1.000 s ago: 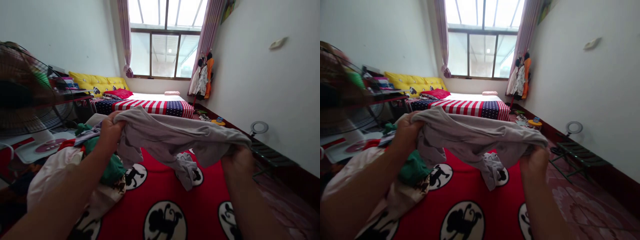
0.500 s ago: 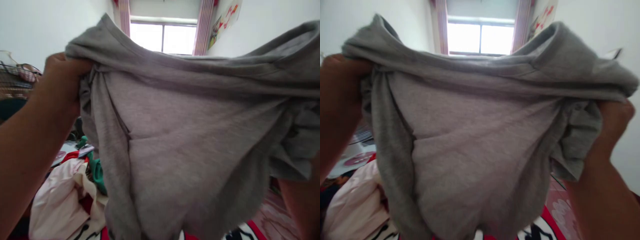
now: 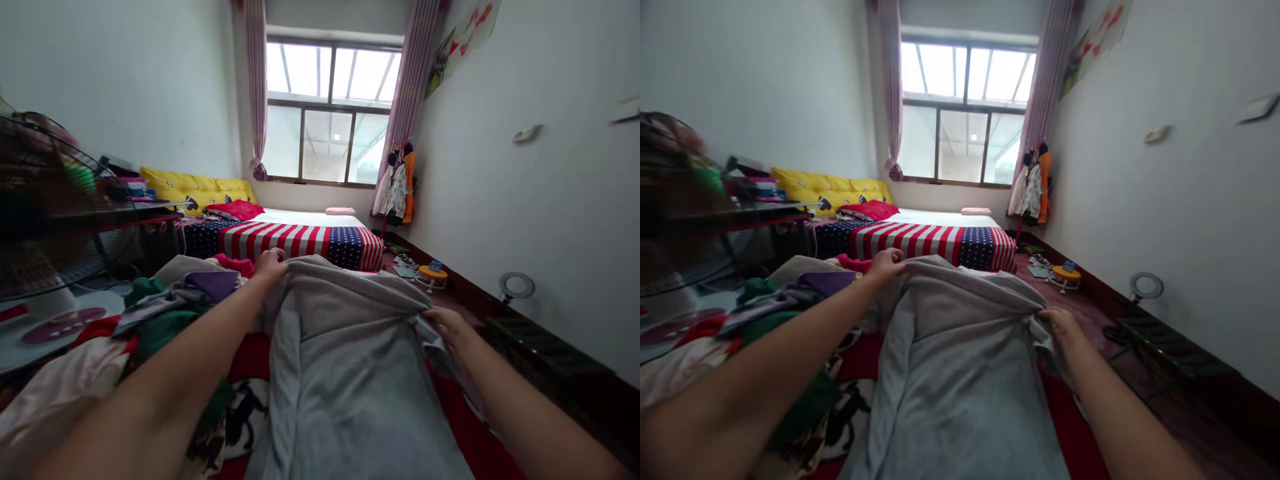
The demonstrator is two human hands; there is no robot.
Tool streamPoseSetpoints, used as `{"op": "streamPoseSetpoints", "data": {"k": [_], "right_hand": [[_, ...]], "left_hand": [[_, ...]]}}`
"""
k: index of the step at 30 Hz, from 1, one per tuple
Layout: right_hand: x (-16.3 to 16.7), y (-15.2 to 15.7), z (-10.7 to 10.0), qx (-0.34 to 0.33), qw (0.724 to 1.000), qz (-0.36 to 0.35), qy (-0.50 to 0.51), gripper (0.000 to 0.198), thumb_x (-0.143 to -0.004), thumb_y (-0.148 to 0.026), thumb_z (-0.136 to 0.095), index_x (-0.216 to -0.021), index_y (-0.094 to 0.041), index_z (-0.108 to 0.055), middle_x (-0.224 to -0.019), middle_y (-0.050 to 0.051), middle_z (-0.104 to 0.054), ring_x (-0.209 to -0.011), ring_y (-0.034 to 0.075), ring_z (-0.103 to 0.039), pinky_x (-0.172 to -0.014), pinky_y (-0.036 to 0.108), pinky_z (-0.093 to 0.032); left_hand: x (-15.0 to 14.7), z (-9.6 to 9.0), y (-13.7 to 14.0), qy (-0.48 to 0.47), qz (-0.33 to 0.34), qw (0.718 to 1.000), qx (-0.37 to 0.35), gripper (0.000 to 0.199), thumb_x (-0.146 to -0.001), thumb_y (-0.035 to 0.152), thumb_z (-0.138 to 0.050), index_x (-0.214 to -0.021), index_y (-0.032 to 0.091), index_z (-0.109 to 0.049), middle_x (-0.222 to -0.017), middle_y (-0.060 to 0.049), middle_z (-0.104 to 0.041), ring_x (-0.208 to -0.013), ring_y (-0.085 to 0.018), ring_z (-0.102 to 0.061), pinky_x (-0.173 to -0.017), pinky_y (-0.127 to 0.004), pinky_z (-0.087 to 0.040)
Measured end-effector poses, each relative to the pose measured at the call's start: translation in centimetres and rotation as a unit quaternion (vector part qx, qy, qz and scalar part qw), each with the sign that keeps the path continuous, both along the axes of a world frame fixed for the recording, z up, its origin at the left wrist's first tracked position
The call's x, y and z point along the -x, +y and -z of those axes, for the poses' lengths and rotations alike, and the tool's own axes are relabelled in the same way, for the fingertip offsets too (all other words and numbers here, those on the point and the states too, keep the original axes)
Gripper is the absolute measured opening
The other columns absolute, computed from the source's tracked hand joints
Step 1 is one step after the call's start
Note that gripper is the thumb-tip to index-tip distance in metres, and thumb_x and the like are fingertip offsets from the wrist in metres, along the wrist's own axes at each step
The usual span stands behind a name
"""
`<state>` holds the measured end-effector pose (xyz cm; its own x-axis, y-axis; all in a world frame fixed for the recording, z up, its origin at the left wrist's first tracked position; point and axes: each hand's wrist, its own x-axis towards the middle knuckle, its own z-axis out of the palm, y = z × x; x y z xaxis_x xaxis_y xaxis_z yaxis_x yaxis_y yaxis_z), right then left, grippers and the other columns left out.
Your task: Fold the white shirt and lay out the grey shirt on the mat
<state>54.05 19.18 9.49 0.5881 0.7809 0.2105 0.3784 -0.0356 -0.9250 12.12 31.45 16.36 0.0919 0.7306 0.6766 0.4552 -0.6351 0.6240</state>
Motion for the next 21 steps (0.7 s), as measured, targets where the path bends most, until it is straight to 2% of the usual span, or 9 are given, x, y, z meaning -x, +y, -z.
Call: {"op": "streamPoseSetpoints", "data": {"k": [2,5,7,9,11,13,16,19,21], "right_hand": [[0.5,0.4,2.7,-0.009,0.999,0.037,-0.005,0.020,-0.065,-0.027,-0.073,-0.077,-0.015,-0.061,-0.070,0.004,-0.065,-0.076,0.026,-0.067,-0.072,0.045,-0.053],[1.7,-1.4,5.9,-0.029,0.998,0.049,-0.023,0.034,-0.054,-0.025,-0.072,-0.086,-0.017,-0.063,-0.091,0.008,-0.069,-0.102,0.031,-0.063,-0.091,0.047,-0.047],[2.8,-4.1,7.2,-0.029,0.998,0.010,-0.046,0.039,-0.056,-0.030,-0.070,-0.092,-0.017,-0.066,-0.103,0.011,-0.069,-0.109,0.031,-0.060,-0.094,0.047,-0.046],[4.3,-7.6,7.8,-0.014,0.995,-0.053,-0.088,0.037,-0.062,-0.036,-0.067,-0.095,-0.019,-0.068,-0.111,0.012,-0.068,-0.110,0.031,-0.060,-0.095,0.047,-0.046],[6.0,-11.6,7.6,0.015,0.985,-0.114,-0.129,0.032,-0.069,-0.040,-0.064,-0.094,-0.021,-0.070,-0.114,0.010,-0.068,-0.110,0.030,-0.061,-0.095,0.047,-0.047],[8.0,-15.6,6.7,0.043,0.974,-0.164,-0.148,0.027,-0.074,-0.043,-0.063,-0.089,-0.024,-0.072,-0.111,0.009,-0.069,-0.107,0.029,-0.062,-0.093,0.043,-0.050],[11.2,-21.0,5.1,0.084,0.944,-0.254,-0.193,0.023,-0.078,-0.042,-0.063,-0.091,-0.026,-0.073,-0.106,0.008,-0.071,-0.104,0.026,-0.065,-0.090,0.036,-0.053],[13.6,-24.9,4.4,0.118,0.884,-0.345,-0.291,0.033,-0.066,-0.030,-0.073,-0.099,-0.029,-0.072,-0.112,0.005,-0.069,-0.100,0.025,-0.067,-0.085,0.030,-0.054],[14.5,-26.4,4.9,0.114,0.854,-0.360,-0.358,0.050,-0.056,-0.019,-0.074,-0.104,-0.032,-0.071,-0.114,0.004,-0.068,-0.097,0.026,-0.068,-0.082,0.029,-0.056]], "left_hand": [[-2.1,2.9,0.1,0.041,-0.016,0.998,0.035,0.011,-0.079,0.016,-0.069,-0.089,0.012,-0.066,-0.093,-0.006,-0.065,-0.089,-0.019,-0.062,-0.082,-0.037,-0.051],[-3.8,7.4,-2.9,0.099,0.015,0.993,0.063,0.026,-0.065,0.005,-0.072,-0.089,0.015,-0.070,-0.102,-0.009,-0.064,-0.103,-0.025,-0.059,-0.095,-0.039,-0.044],[-3.4,9.7,-6.1,0.142,0.057,0.985,0.076,0.030,-0.064,0.008,-0.072,-0.093,0.018,-0.072,-0.107,-0.008,-0.063,-0.105,-0.024,-0.059,-0.096,-0.037,-0.043],[-2.0,10.9,-9.5,0.187,0.089,0.973,0.100,0.028,-0.070,0.015,-0.069,-0.097,0.019,-0.071,-0.106,-0.008,-0.062,-0.098,-0.022,-0.061,-0.092,-0.034,-0.045],[0.0,11.3,-12.6,0.222,0.105,0.959,0.142,0.022,-0.075,0.023,-0.064,-0.096,0.018,-0.070,-0.095,-0.006,-0.065,-0.083,-0.019,-0.062,-0.079,-0.030,-0.047],[1.9,11.1,-15.3,0.245,0.115,0.943,0.192,0.017,-0.080,0.032,-0.061,-0.086,0.018,-0.069,-0.077,-0.003,-0.065,-0.067,-0.016,-0.059,-0.064,-0.026,-0.043],[4.1,10.4,-19.1,0.273,0.137,0.917,0.254,0.032,-0.083,0.046,-0.058,-0.070,0.017,-0.065,-0.060,0.000,-0.060,-0.057,-0.014,-0.052,-0.052,-0.024,-0.033],[5.0,9.6,-23.1,0.308,0.164,0.891,0.291,0.039,-0.080,0.056,-0.060,-0.071,0.018,-0.064,-0.061,0.001,-0.060,-0.057,-0.014,-0.053,-0.052,-0.024,-0.031],[5.0,9.5,-25.5,0.339,0.169,0.884,0.273,0.041,-0.074,0.060,-0.065,-0.083,0.021,-0.066,-0.073,0.000,-0.064,-0.064,-0.016,-0.057,-0.057,-0.025,-0.034]]}}
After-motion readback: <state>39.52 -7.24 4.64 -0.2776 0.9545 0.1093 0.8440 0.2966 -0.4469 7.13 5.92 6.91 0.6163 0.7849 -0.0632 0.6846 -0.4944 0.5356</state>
